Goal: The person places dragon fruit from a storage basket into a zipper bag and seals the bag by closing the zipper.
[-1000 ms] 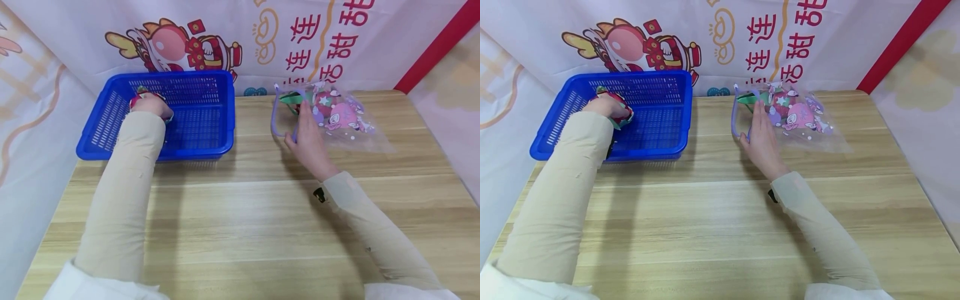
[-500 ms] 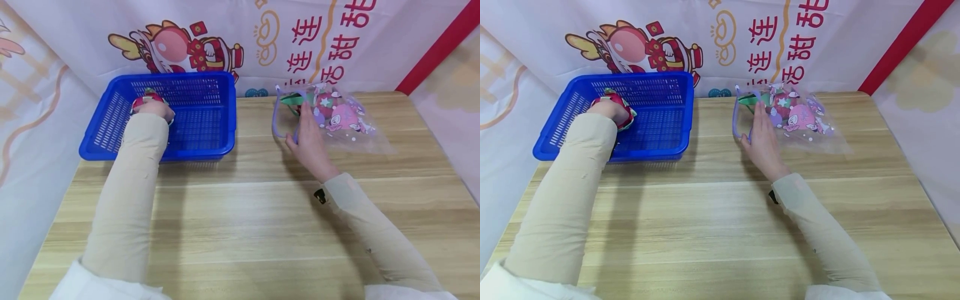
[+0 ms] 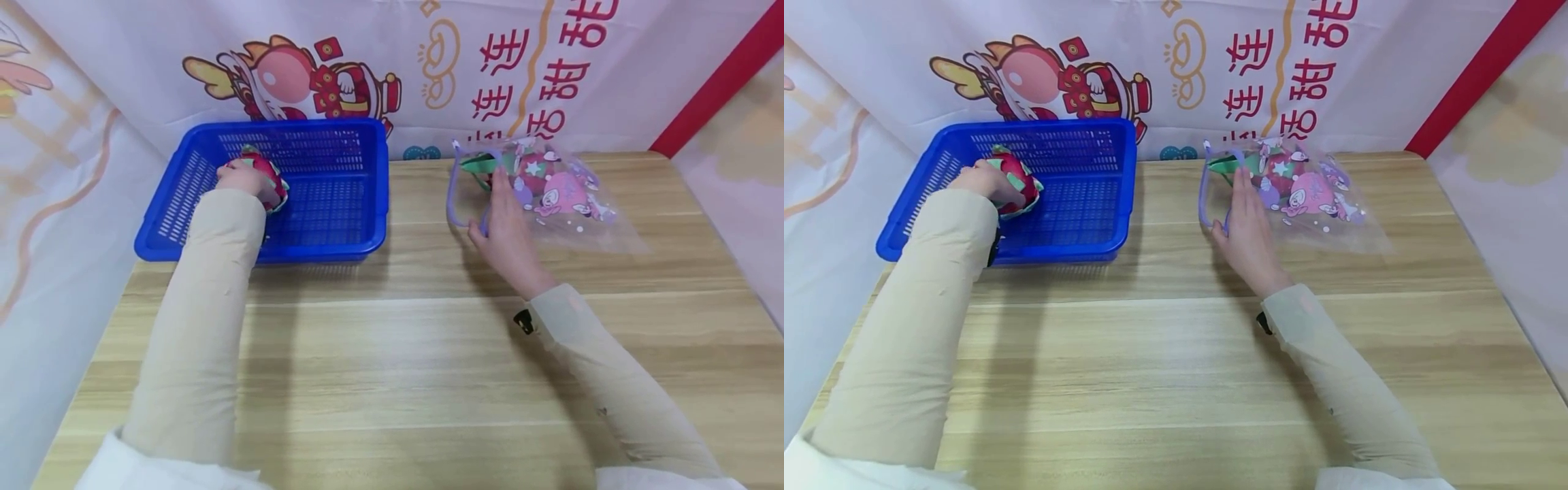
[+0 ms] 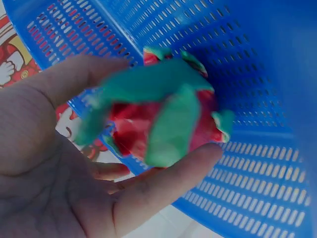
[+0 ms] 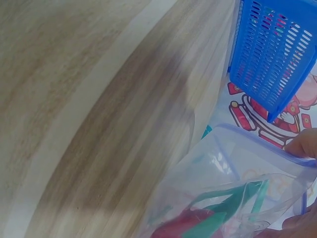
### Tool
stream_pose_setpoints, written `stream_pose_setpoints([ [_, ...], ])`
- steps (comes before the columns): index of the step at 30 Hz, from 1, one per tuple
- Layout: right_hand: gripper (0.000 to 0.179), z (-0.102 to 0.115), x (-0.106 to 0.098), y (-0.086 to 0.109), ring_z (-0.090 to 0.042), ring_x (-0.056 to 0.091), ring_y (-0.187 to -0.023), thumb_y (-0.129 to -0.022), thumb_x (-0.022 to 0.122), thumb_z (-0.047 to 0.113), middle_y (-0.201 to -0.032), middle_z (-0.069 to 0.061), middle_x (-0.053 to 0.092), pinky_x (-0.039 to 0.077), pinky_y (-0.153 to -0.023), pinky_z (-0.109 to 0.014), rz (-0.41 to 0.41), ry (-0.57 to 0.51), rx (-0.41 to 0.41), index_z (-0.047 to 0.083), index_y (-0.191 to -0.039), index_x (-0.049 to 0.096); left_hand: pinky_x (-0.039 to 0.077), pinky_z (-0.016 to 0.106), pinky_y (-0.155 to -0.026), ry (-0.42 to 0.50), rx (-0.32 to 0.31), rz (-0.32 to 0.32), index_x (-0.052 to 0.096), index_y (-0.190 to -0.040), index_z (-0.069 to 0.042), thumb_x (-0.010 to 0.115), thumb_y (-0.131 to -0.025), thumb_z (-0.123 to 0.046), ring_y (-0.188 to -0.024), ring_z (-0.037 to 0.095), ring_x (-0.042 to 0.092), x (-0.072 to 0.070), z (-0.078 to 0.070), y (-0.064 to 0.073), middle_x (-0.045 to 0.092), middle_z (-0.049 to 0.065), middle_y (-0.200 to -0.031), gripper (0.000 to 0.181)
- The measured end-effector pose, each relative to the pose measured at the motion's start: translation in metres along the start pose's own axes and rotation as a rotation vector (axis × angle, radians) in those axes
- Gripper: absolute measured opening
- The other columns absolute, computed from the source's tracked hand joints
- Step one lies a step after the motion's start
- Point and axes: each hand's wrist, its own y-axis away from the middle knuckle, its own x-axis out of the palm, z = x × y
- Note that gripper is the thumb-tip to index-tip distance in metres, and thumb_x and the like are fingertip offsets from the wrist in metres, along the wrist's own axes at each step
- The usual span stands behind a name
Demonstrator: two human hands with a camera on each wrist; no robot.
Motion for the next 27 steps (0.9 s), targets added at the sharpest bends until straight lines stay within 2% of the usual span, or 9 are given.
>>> stream_pose_setpoints([
  [4, 0.090, 0.000, 0.001, 0.000, -0.038, 0.015, -0.147, -0.092, 0.059, 0.018, -0.162, -0.014, 0.000, 0.015, -0.120, -0.052, -0.004, 0.001, -0.003, 0.006, -0.153, -0.005, 0.024, 0.056, -0.116, 0.024, 0.001, 0.006, -0.013, -0.146, 0.009, 0.052, -0.089, -0.034, -0.139, 0.052, 0.021, 0.003, 0.003, -0.002, 0.007, 0.041, -0.148, 0.096],
  [8, 0.090, -0.001, 0.002, 0.000, -0.038, 0.016, -0.147, -0.091, 0.060, 0.018, -0.162, -0.014, 0.001, 0.016, -0.120, -0.052, -0.014, -0.002, -0.009, 0.007, -0.153, -0.004, 0.024, 0.054, -0.117, 0.028, 0.011, 0.004, -0.015, -0.146, 0.007, 0.047, -0.092, -0.035, -0.140, 0.052, 0.019, 0.008, 0.005, -0.007, 0.007, 0.042, -0.149, 0.092],
  [16, 0.090, -0.001, 0.004, -0.001, -0.039, 0.018, -0.146, -0.090, 0.061, 0.017, -0.161, -0.016, 0.004, 0.017, -0.120, -0.051, -0.012, -0.002, -0.015, 0.005, -0.153, -0.002, 0.019, 0.059, -0.116, 0.149, -0.009, 0.027, -0.032, -0.143, -0.001, 0.039, -0.096, -0.036, -0.142, 0.053, 0.004, 0.013, 0.003, -0.017, -0.009, 0.043, -0.148, 0.092],
  [20, 0.089, -0.001, 0.006, -0.001, -0.039, 0.020, -0.145, -0.090, 0.061, 0.017, -0.161, -0.017, 0.005, 0.018, -0.119, -0.052, -0.018, -0.003, -0.025, 0.004, -0.153, -0.001, 0.025, 0.058, -0.115, 0.158, 0.005, -0.071, -0.030, -0.145, -0.004, 0.040, -0.096, -0.037, -0.140, 0.054, 0.011, 0.020, 0.007, -0.023, -0.004, 0.045, -0.146, 0.091],
  [23, 0.089, 0.000, 0.007, -0.001, -0.039, 0.021, -0.145, -0.090, 0.061, 0.017, -0.161, -0.016, 0.005, 0.019, -0.119, -0.052, -0.023, -0.004, -0.029, 0.005, -0.153, -0.001, 0.030, 0.057, -0.113, 0.139, 0.024, -0.181, -0.020, -0.149, -0.006, 0.042, -0.097, -0.039, -0.137, 0.054, 0.018, 0.028, 0.011, -0.029, 0.004, 0.045, -0.145, 0.088],
  [27, 0.089, 0.001, 0.007, -0.001, -0.039, 0.020, -0.145, -0.091, 0.060, 0.019, -0.161, -0.016, 0.004, 0.018, -0.119, -0.052, -0.020, -0.001, -0.026, 0.005, -0.153, -0.001, 0.036, 0.058, -0.108, 0.135, 0.033, -0.288, -0.009, -0.152, -0.007, 0.043, -0.097, -0.039, -0.131, 0.055, 0.031, 0.034, 0.015, -0.034, 0.013, 0.044, -0.144, 0.083],
])
